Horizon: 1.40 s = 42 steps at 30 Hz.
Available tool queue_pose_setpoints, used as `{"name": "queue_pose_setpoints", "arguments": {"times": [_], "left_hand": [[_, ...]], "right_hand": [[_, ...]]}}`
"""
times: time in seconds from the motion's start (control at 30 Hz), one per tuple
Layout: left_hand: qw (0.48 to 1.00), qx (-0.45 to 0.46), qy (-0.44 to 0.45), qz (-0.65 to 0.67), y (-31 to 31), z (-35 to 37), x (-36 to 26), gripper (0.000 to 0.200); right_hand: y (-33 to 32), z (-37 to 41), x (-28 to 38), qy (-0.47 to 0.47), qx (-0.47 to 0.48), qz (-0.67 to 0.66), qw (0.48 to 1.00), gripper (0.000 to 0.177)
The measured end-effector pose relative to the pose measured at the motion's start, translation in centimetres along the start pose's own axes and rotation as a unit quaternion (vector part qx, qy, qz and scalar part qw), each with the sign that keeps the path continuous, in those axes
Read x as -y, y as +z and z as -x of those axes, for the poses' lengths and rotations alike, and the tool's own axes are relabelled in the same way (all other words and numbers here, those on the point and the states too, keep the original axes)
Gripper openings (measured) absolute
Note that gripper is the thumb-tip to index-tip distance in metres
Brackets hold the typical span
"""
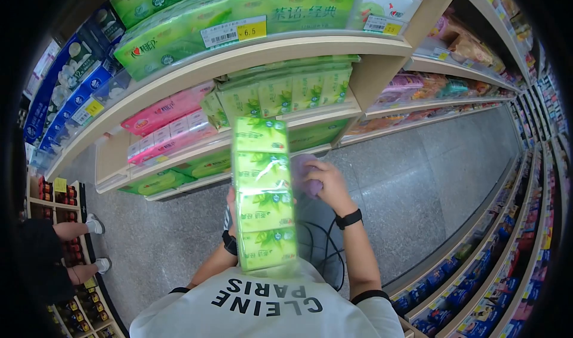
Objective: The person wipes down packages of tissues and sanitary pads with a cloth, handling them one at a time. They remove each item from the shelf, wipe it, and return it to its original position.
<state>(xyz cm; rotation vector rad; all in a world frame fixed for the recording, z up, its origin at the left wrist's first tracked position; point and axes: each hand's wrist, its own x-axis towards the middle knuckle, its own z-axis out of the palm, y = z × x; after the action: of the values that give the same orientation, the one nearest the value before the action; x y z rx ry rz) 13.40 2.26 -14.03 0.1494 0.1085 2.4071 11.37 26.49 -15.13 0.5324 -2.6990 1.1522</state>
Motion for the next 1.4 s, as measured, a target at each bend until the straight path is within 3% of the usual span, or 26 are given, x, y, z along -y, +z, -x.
{"name": "queue_pose_setpoints", "arguments": {"times": [0.07, 0.13, 0.17, 0.27, 0.3, 0.4, 0.43, 0.53, 0.57, 0.67, 0.8, 0.83, 1.0, 1.17, 1.27, 1.37, 1.4], "left_hand": [[1.0, -0.008, -0.015, -0.004, -0.1, -0.1, -1.0, 0.103], [0.999, -0.037, -0.015, 0.014, 0.2, -0.1, -2.0, 0.107], [0.999, -0.027, 0.0, -0.024, 0.7, 0.1, -2.0, 0.086], [0.987, -0.068, -0.011, -0.148, -0.2, 0.6, -1.3, 0.077], [0.983, -0.042, 0.001, -0.178, 0.0, 1.0, -0.7, 0.071], [0.931, -0.105, -0.08, -0.342, -0.4, 1.5, -0.1, 0.074], [0.937, -0.059, 0.0, -0.344, -2.3, 1.3, 0.6, 0.074], [0.93, -0.093, 0.051, -0.351, -4.5, 1.2, 1.2, 0.07], [0.929, -0.128, 0.034, -0.345, -4.3, 1.5, 0.8, 0.069], [0.907, -0.122, 0.066, -0.397, -2.7, 1.4, -0.4, 0.069], [0.879, -0.112, 0.089, -0.455, -2.8, 2.0, -1.5, 0.092], [0.871, -0.116, 0.06, -0.474, -2.9, 1.8, -2.1, 0.106], [0.87, -0.058, 0.043, -0.487, -3.5, -0.3, -3.0, 0.115], [0.836, -0.025, 0.03, -0.547, -2.3, -3.9, -1.6, 0.12], [0.797, 0.006, 0.031, -0.604, -1.4, -5.2, -0.7, 0.122], [0.779, 0.041, 0.02, -0.626, -1.9, -5.4, -0.2, 0.12], [0.813, 0.031, 0.02, -0.582, -2.5, -5.2, 0.0, 0.119]], "right_hand": [[-1.0, 0.3, -0.2, 0.031, 0.0, 0.084, 0.996, 0.03], [-1.7, -0.8, 0.9, 0.029, -0.112, 0.013, 0.993, 0.035], [-2.1, -1.4, 1.5, 0.023, -0.165, -0.017, 0.986, 0.036], [-3.4, -3.0, 5.9, 0.007, -0.259, -0.075, 0.963, 0.039], [-3.5, -3.6, 7.7, 0.0, -0.281, -0.088, 0.956, 0.04], [-2.5, -4.3, 12.6, -0.044, -0.259, -0.08, 0.962, 0.042], [-1.7, -4.0, 13.2, -0.057, -0.216, -0.07, 0.972, 0.043], [0.3, -2.3, 14.2, -0.084, -0.136, -0.077, 0.984, 0.043], [0.6, -1.8, 14.3, -0.092, -0.119, -0.083, 0.985, 0.043], [1.0, -1.0, 14.1, -0.097, -0.098, -0.1, 0.985, 0.035], [0.6, -1.3, 13.9, -0.09, -0.075, -0.142, 0.983, 0.031], [0.7, -1.5, 13.9, -0.098, -0.082, -0.147, 0.981, 0.032], [1.0, -2.7, 11.6, -0.13, -0.124, -0.167, 0.969, 0.031], [0.6, -1.2, 9.2, -0.024, -0.254, -0.158, 0.954, 0.025], [0.0, -1.6, 7.9, 0.054, -0.381, -0.189, 0.903, 0.031], [-0.9, -2.4, 7.0, 0.037, -0.468, -0.193, 0.862, 0.037], [-1.2, -2.6, 7.2, 0.015, -0.423, -0.164, 0.891, 0.037]]}}
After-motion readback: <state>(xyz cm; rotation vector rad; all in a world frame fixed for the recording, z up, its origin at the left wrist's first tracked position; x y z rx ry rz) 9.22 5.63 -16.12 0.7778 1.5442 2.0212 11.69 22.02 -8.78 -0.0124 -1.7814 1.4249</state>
